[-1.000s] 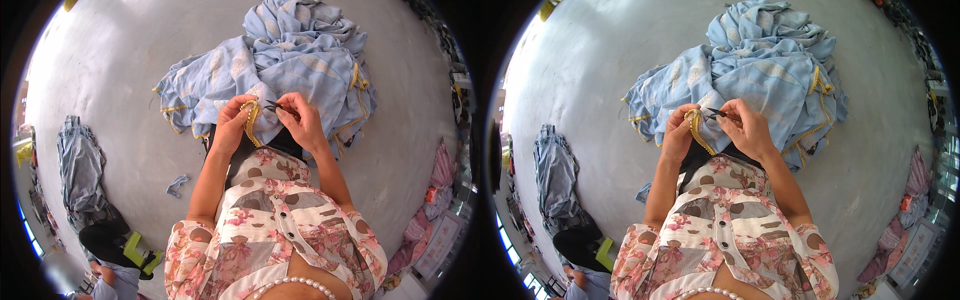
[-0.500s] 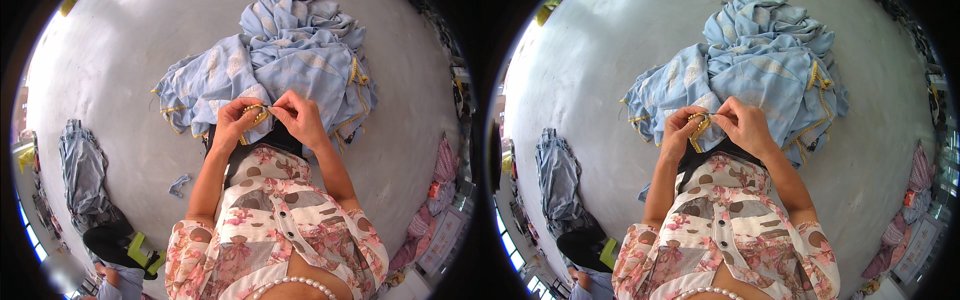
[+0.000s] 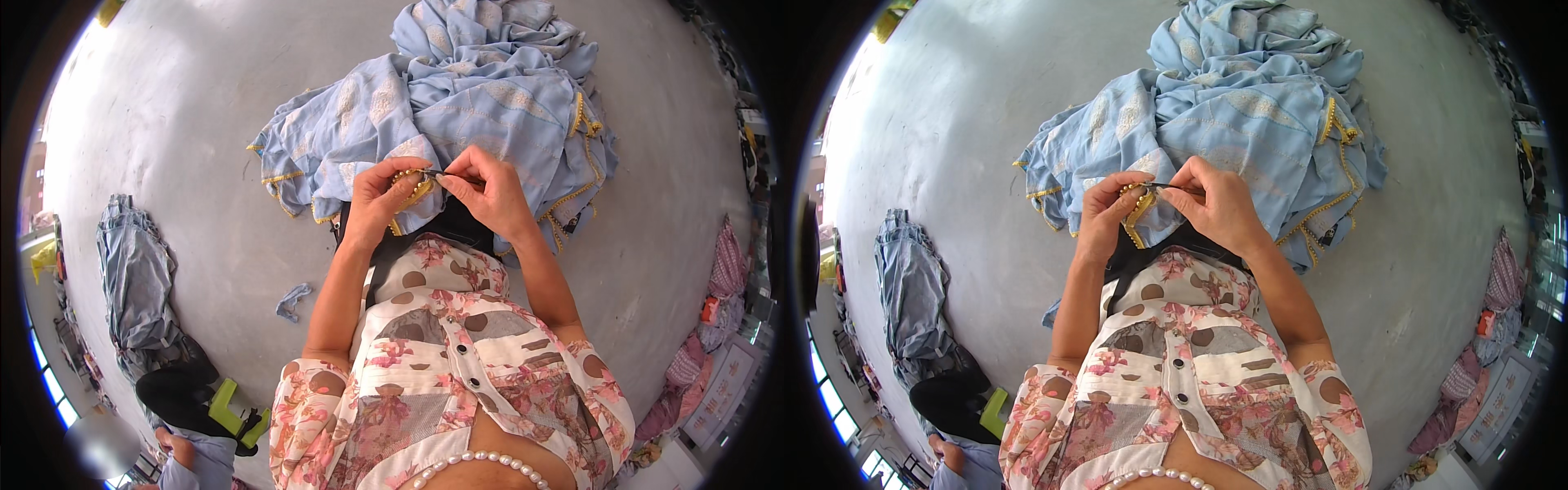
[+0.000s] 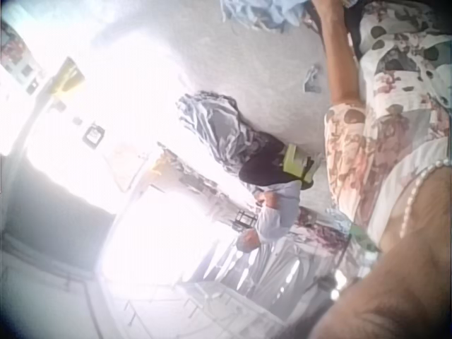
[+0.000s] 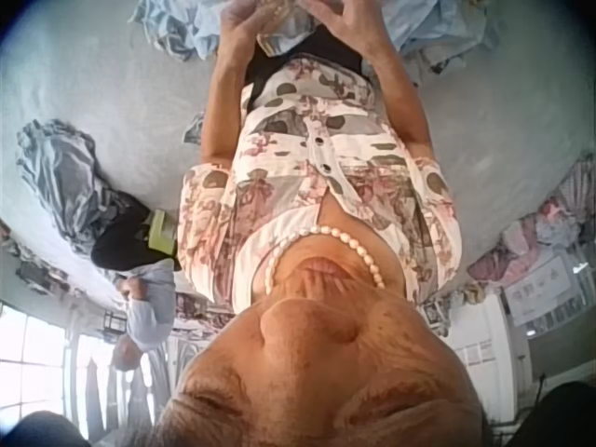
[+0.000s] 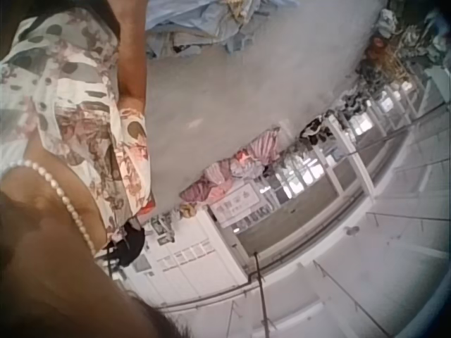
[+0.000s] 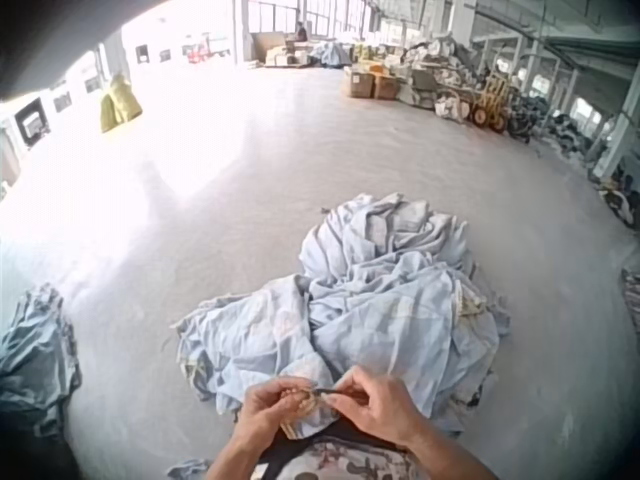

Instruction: The person sits on the floor and uses small scissors to trim loose threads and excess fabric from the edges of a light blue garment with gold trim. The person repeatedly lifts and repositions sections of the fabric to access different areas for trimming.

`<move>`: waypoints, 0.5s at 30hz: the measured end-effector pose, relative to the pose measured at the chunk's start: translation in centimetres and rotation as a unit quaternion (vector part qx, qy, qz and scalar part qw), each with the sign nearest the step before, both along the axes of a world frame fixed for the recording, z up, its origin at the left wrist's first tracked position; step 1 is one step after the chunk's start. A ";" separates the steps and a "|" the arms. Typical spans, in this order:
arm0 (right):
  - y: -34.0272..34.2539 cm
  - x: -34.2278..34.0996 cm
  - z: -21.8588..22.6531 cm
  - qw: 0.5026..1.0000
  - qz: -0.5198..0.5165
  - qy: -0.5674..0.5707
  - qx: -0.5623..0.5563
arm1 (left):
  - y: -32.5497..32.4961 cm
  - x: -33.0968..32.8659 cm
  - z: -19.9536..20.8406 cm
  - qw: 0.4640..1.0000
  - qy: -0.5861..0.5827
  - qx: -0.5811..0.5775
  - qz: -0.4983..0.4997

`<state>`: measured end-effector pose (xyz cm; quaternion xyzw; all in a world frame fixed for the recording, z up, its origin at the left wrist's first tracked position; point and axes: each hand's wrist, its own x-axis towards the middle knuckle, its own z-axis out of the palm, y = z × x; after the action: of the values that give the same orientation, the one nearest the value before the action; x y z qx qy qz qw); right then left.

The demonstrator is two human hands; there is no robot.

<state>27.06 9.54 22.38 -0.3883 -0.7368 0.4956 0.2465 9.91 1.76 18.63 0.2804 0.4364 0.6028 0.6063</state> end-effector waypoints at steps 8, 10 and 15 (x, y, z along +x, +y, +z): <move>0.3 0.3 0.2 0.990 -0.050 0.095 -0.094 | -0.1 -0.1 0.5 1.000 -0.005 -0.020 0.010; 0.5 0.6 0.0 0.989 -0.031 0.092 -0.114 | -0.1 -0.3 0.2 0.999 -0.033 -0.021 0.020; -0.7 0.0 -0.4 0.998 -0.022 0.060 0.004 | 0.2 -0.4 -1.4 0.979 -0.202 -0.009 0.037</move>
<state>27.02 8.88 21.94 -0.3725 -0.7140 0.5098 0.3026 9.52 1.95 17.27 0.1309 0.3202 0.6655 0.6614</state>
